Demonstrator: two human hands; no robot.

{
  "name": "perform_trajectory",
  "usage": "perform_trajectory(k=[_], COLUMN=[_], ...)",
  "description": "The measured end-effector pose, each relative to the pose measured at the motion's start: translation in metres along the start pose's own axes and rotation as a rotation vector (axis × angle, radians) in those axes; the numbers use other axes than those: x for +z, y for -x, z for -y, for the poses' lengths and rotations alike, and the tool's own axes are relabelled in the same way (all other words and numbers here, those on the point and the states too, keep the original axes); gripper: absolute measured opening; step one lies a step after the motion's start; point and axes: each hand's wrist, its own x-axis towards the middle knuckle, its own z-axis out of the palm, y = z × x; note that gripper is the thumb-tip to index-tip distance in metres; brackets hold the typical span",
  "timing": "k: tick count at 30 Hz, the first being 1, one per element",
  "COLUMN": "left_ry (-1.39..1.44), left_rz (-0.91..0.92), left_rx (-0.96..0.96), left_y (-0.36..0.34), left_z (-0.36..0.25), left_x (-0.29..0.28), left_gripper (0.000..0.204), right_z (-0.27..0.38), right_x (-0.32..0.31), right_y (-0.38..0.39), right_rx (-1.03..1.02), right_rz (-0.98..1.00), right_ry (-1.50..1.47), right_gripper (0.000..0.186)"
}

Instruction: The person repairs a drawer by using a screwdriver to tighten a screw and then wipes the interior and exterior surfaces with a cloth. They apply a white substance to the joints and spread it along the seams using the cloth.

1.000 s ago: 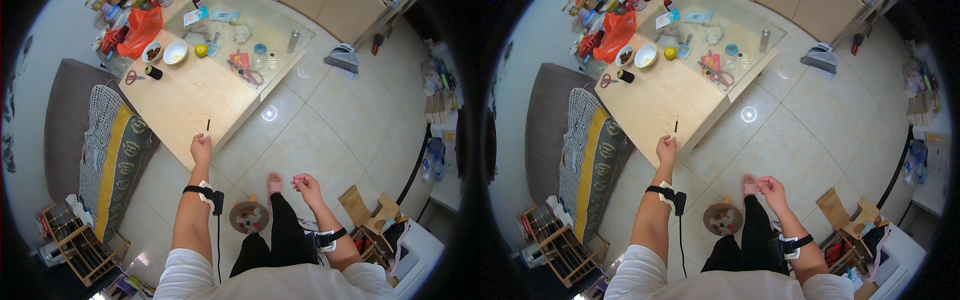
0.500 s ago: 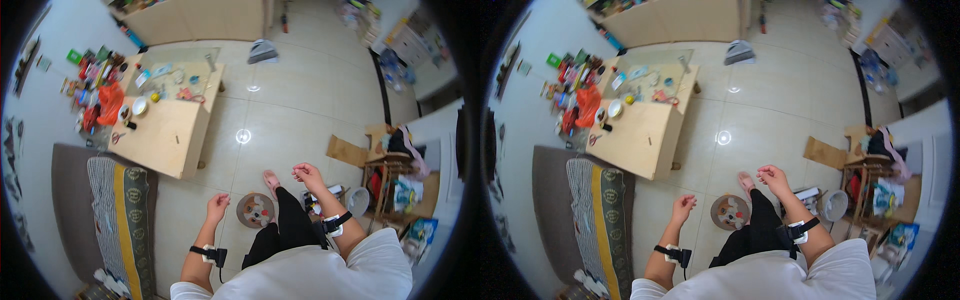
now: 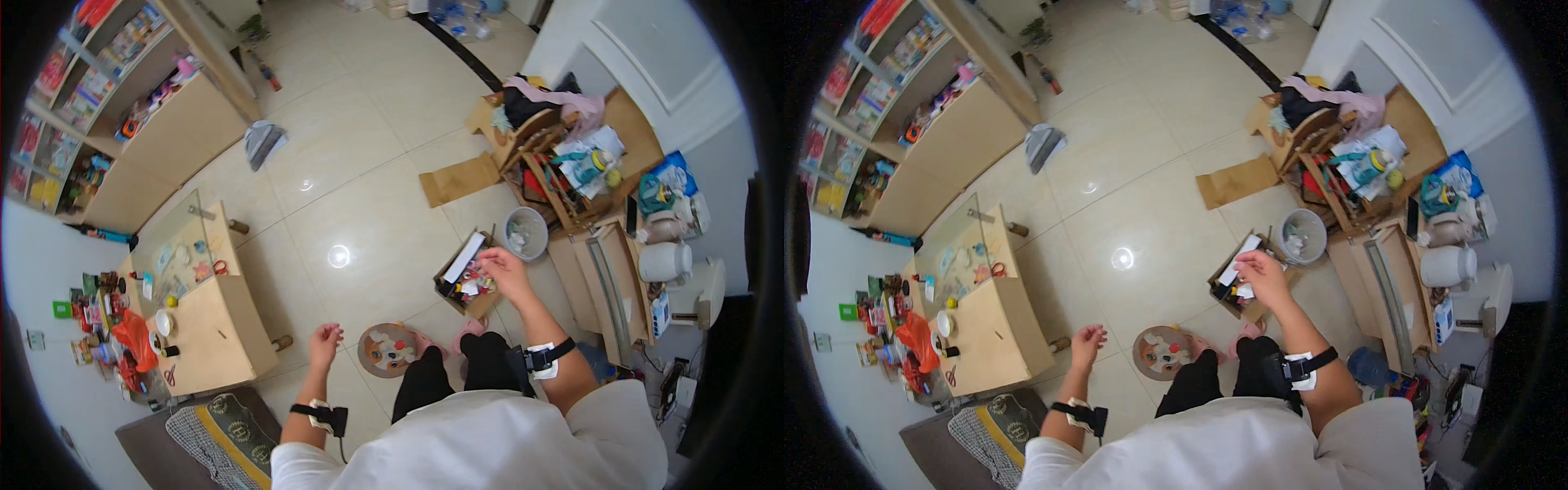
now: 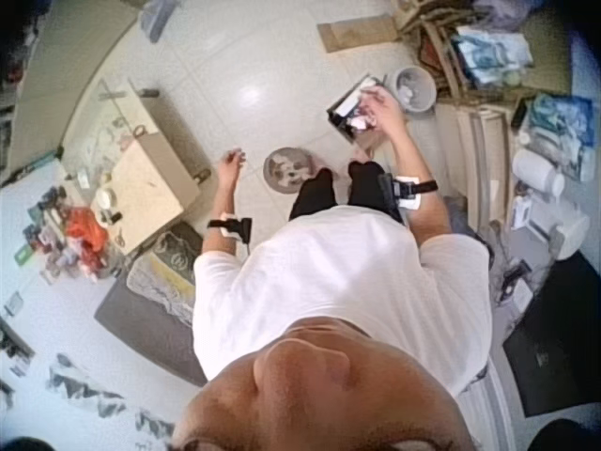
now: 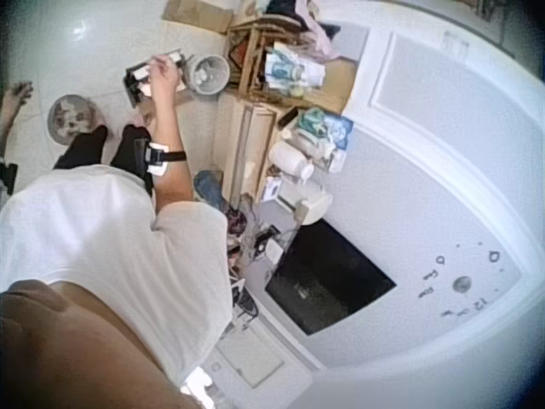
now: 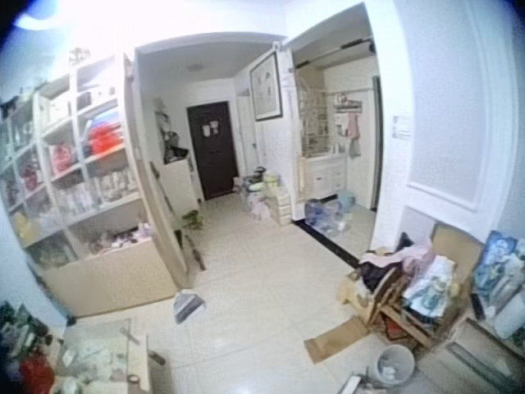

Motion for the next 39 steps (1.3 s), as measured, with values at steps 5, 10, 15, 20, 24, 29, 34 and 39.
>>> perform_trajectory(k=[5,10,15,20,24,29,34,39], left_ry=[-0.227,-0.256,-0.265,-0.362,-0.423,-0.459,-0.482,-0.548], left_rz=[0.206,0.357,0.394,0.273,0.36,0.534,0.73,0.939], left_rx=[0.135,0.263,0.364,0.221,0.084,0.246,0.217,0.275], left_y=[-0.04,-0.04,-0.009,0.027,0.043,0.044,0.034,0.027], left_z=[-0.089,-0.133,-0.151,-0.163,-0.17,-0.187,-0.193,-0.173], left_x=[0.091,0.196,0.28,0.346,0.417,0.515,0.576,0.632], left_gripper=[0.018,0.018,0.019,0.021,0.022,0.019,0.018,0.02], right_z=[-0.01,-0.041,-0.045,-0.024,-0.029,-0.061,-0.1,-0.123], right_x=[-0.134,-0.243,-0.335,-0.409,-0.459,-0.494,-0.494,-0.482], right_y=[0.07,0.121,0.117,0.079,0.091,0.138,0.195,0.269], right_rx=[0.066,0.074,0.043,-0.011,0.032,0.163,0.199,0.196], right_rz=[-0.397,-0.631,-0.643,-0.533,-0.502,-0.661,-0.812,-0.973], right_ry=[0.009,-0.095,-0.184,-0.173,-0.185,-0.288,-0.331,-0.209], right_gripper=[0.019,0.016,0.017,0.017,0.017,0.017,0.018,0.018])
